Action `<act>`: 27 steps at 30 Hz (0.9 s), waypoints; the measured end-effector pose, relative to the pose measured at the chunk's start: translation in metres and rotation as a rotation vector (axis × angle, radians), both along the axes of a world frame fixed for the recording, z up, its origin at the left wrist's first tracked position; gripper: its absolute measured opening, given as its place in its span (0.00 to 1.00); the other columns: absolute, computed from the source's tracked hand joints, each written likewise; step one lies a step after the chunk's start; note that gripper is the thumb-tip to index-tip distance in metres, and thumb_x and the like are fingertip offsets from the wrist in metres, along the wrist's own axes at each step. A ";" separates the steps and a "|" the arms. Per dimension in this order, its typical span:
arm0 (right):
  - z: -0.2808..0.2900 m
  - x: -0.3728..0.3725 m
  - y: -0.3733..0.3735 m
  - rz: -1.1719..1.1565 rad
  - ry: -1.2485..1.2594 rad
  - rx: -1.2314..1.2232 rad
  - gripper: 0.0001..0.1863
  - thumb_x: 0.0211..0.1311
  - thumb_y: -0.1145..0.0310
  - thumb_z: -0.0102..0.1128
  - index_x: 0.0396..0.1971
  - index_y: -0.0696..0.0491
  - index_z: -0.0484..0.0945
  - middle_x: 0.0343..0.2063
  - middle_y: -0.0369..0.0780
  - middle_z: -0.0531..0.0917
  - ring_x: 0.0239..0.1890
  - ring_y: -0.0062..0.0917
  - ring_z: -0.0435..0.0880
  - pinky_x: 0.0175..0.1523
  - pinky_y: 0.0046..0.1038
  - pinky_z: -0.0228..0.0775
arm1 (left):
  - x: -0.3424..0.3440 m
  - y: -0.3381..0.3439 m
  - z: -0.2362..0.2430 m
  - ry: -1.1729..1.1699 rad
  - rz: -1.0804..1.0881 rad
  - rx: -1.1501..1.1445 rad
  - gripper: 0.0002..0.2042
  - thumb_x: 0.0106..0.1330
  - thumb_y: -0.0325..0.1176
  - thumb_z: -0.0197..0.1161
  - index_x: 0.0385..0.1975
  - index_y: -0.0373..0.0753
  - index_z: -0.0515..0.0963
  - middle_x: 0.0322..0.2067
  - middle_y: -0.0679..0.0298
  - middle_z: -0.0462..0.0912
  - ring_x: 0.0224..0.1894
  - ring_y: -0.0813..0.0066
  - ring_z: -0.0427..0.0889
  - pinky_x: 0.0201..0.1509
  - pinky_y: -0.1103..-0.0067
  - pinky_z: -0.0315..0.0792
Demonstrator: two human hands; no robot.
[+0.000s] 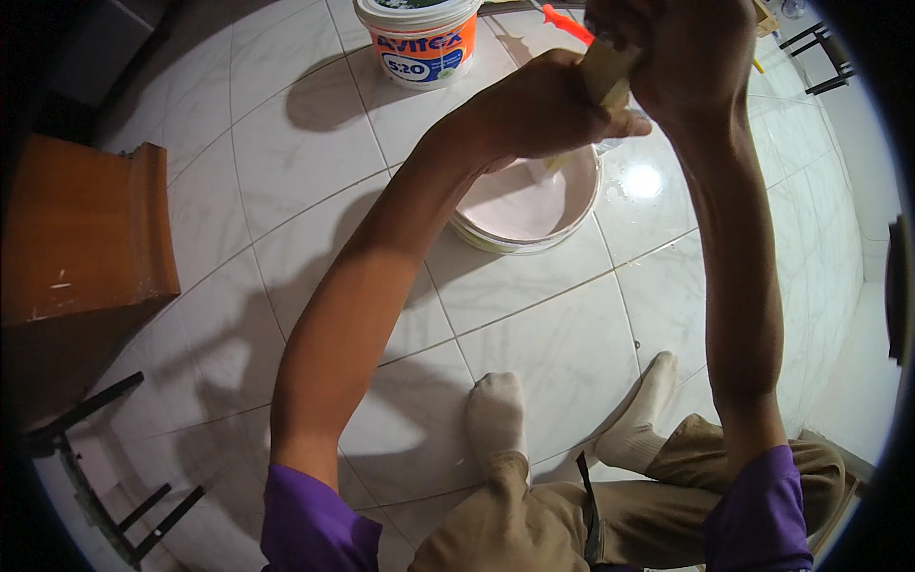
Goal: The person sits on the floor and uses a wooden stick to stir a white liquid inside a bucket. The person continues to mix the contents thoroughly until the end of the clip.
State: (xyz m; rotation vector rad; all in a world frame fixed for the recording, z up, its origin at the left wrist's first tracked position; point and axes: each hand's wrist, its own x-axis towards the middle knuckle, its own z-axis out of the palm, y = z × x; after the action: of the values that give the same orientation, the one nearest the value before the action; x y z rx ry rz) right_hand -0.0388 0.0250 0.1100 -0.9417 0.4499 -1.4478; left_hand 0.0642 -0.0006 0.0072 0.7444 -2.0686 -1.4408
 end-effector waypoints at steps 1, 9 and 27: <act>0.002 -0.004 -0.002 0.220 -0.146 0.064 0.17 0.61 0.65 0.51 0.15 0.43 0.58 0.11 0.26 0.57 0.12 0.13 0.52 0.17 0.20 0.44 | 0.005 0.003 0.004 -0.015 -0.030 0.070 0.20 0.59 0.48 0.70 0.37 0.35 0.81 0.30 0.56 0.83 0.37 0.67 0.83 0.45 0.72 0.73; -0.009 0.027 -0.022 -0.367 0.279 -0.072 0.17 0.60 0.64 0.51 0.15 0.43 0.58 0.12 0.26 0.59 0.12 0.13 0.53 0.18 0.21 0.45 | 0.037 -0.012 0.009 -0.092 0.118 0.014 0.20 0.59 0.45 0.70 0.38 0.32 0.81 0.26 0.57 0.84 0.31 0.66 0.84 0.42 0.73 0.75; -0.010 0.000 -0.031 0.660 0.176 -0.109 0.14 0.58 0.62 0.52 0.19 0.47 0.58 0.11 0.27 0.55 0.11 0.13 0.52 0.18 0.20 0.50 | 0.032 0.022 0.018 0.166 0.065 0.092 0.18 0.62 0.47 0.70 0.35 0.37 0.77 0.27 0.63 0.81 0.30 0.75 0.80 0.38 0.75 0.74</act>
State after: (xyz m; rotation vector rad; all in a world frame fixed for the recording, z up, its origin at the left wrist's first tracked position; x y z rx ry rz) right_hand -0.0389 -0.0058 0.0996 -1.1733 0.1573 -0.7983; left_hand 0.0960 0.0215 0.0249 0.6971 -1.8480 -1.5161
